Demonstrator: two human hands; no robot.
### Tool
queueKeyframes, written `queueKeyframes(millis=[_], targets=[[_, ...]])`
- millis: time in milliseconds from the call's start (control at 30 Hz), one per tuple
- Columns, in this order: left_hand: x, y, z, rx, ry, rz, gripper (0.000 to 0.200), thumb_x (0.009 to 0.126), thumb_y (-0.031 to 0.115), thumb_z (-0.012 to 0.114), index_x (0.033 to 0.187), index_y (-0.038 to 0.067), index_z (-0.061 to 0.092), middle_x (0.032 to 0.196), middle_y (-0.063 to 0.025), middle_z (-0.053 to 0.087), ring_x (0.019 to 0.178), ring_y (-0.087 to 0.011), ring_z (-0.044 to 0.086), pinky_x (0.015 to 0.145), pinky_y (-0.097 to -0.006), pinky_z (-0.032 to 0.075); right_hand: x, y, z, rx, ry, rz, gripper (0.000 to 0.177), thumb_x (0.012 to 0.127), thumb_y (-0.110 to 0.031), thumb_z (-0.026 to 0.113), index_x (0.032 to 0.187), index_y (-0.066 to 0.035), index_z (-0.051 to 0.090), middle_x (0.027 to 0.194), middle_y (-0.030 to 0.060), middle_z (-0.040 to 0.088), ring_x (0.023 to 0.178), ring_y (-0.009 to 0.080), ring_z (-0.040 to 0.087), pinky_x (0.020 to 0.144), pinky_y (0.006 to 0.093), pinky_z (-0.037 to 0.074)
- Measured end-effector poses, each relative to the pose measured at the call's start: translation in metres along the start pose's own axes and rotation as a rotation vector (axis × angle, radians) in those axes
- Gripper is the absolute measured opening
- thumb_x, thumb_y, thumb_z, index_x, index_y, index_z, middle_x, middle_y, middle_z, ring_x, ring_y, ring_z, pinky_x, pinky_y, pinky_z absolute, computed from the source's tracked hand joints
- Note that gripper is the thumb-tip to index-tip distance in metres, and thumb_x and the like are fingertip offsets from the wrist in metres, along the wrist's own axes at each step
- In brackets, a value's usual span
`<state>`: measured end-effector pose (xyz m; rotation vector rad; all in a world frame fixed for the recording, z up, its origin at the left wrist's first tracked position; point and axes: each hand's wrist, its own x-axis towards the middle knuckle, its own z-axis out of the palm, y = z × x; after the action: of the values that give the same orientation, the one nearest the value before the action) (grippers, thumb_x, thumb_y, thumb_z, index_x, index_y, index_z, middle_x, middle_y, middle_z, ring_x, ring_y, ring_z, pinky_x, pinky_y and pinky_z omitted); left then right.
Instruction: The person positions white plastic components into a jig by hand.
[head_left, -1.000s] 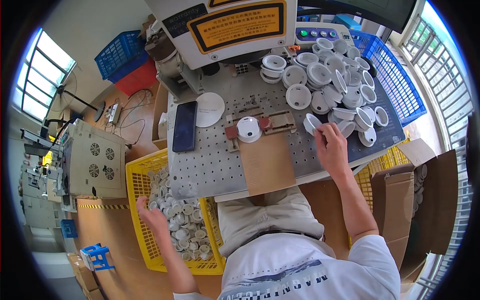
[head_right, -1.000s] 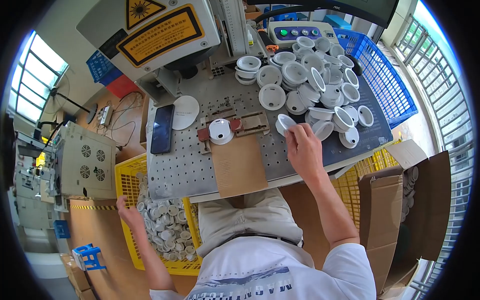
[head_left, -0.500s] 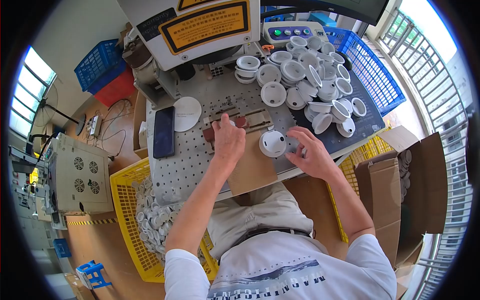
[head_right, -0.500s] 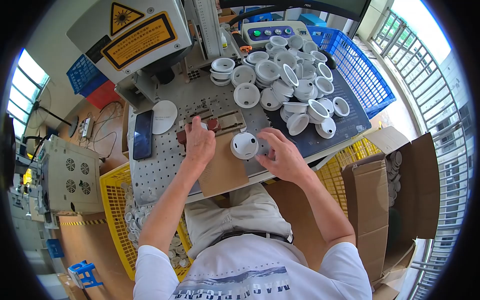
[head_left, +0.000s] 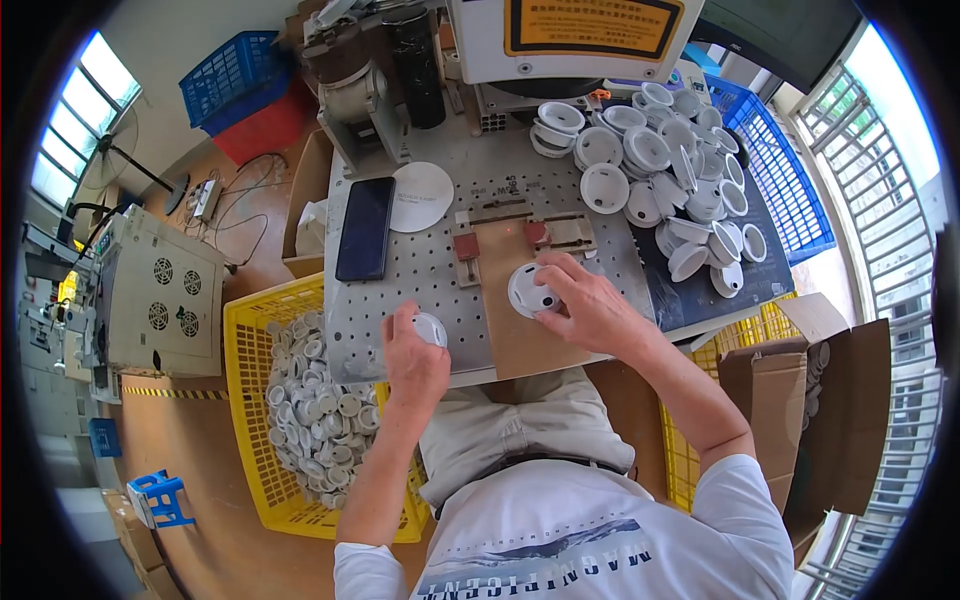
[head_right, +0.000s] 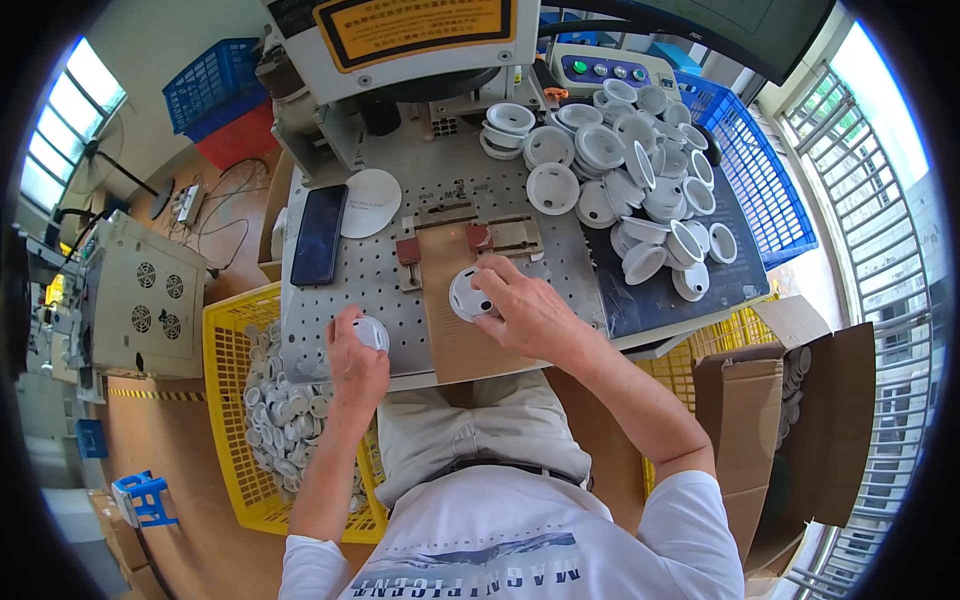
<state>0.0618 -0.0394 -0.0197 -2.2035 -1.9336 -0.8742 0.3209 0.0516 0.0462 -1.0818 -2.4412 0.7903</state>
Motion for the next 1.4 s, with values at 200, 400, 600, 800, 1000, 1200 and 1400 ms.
queueKeyframes(millis=[200, 400, 600, 800, 1000, 1200, 1400], targets=[[-0.003, -0.004, 0.006, -0.008, 0.017, -0.025, 0.015, 0.055, -0.005, 0.07, 0.07, -0.007, 0.066, 0.121, -0.0214, 0.052, 0.105, -0.041, 0.052, 0.089, -0.0469, 0.044, 0.027, -0.007, 0.018, -0.041, 0.067, -0.042, 0.038, 0.08, -0.013, 0.071, 0.112, -0.002, 0.052, 0.125, 0.0168, 0.053, 0.089, 0.0413, 0.064, 0.076, 0.0483, 0.052], [-0.001, -0.002, 0.005, -0.018, 0.032, -0.037, 0.018, 0.055, -0.004, 0.07, 0.073, -0.006, 0.066, 0.121, -0.0222, 0.052, 0.104, -0.0412, 0.051, 0.088, -0.0466, 0.044, 0.047, -0.004, 0.03, -0.101, 0.143, -0.014, 0.04, 0.081, -0.015, 0.07, 0.114, 0.0, 0.052, 0.126, 0.0224, 0.052, 0.094, 0.0441, 0.064, 0.079, 0.0492, 0.053], [-0.001, -0.002, 0.005, -0.04, 0.031, -0.05, 0.025, 0.055, -0.005, 0.07, 0.079, -0.007, 0.065, 0.12, -0.0225, 0.052, 0.103, -0.0423, 0.051, 0.088, -0.0473, 0.044, 0.058, -0.006, 0.028, -0.099, 0.134, 0.035, 0.04, 0.081, -0.014, 0.071, 0.113, 0.002, 0.052, 0.125, 0.0253, 0.053, 0.094, 0.0454, 0.064, 0.079, 0.0493, 0.053], [0.001, 0.002, 0.004, -0.054, 0.055, -0.061, 0.022, 0.052, -0.01, 0.066, 0.074, -0.01, 0.063, 0.117, -0.0217, 0.055, 0.104, -0.042, 0.053, 0.088, -0.0482, 0.046, 0.071, -0.001, 0.032, -0.119, 0.167, 0.041, 0.039, 0.082, -0.013, 0.072, 0.111, 0.004, 0.052, 0.125, 0.0247, 0.054, 0.091, 0.045, 0.065, 0.077, 0.0492, 0.054], [-0.001, -0.001, 0.005, -0.07, 0.093, -0.022, 0.022, 0.053, -0.012, 0.062, 0.075, -0.011, 0.062, 0.113, -0.0209, 0.057, 0.102, -0.0424, 0.054, 0.088, -0.0468, 0.046, 0.067, -0.003, 0.04, -0.209, 0.227, 0.073, 0.038, 0.084, -0.016, 0.071, 0.112, 0.002, 0.053, 0.126, 0.0237, 0.054, 0.084, 0.0418, 0.067, 0.072, 0.0478, 0.056], [-0.04, -0.018, -0.042, -0.2, 0.172, -0.259, 0.038, 0.062, -0.01, 0.045, 0.098, -0.008, 0.058, 0.103, -0.0226, 0.059, 0.098, -0.0424, 0.056, 0.092, -0.0452, 0.045, 0.051, 0.02, 0.006, -0.128, 0.384, -0.001, 0.049, 0.082, -0.027, 0.073, 0.122, -0.004, 0.054, 0.132, 0.0203, 0.053, 0.079, 0.0354, 0.069, 0.069, 0.0458, 0.057], [-0.158, -0.13, -0.092, 0.269, 0.194, -0.674, 0.037, 0.069, -0.01, 0.047, 0.105, -0.014, 0.055, 0.112, -0.0257, 0.058, 0.11, -0.0441, 0.053, 0.1, -0.0476, 0.039, 0.057, 0.059, -0.049, -0.627, 0.426, 0.327, 0.062, 0.082, -0.036, 0.073, 0.13, -0.003, 0.05, 0.133, 0.0302, 0.049, 0.078, 0.0403, 0.07, 0.066, 0.0459, 0.057]])
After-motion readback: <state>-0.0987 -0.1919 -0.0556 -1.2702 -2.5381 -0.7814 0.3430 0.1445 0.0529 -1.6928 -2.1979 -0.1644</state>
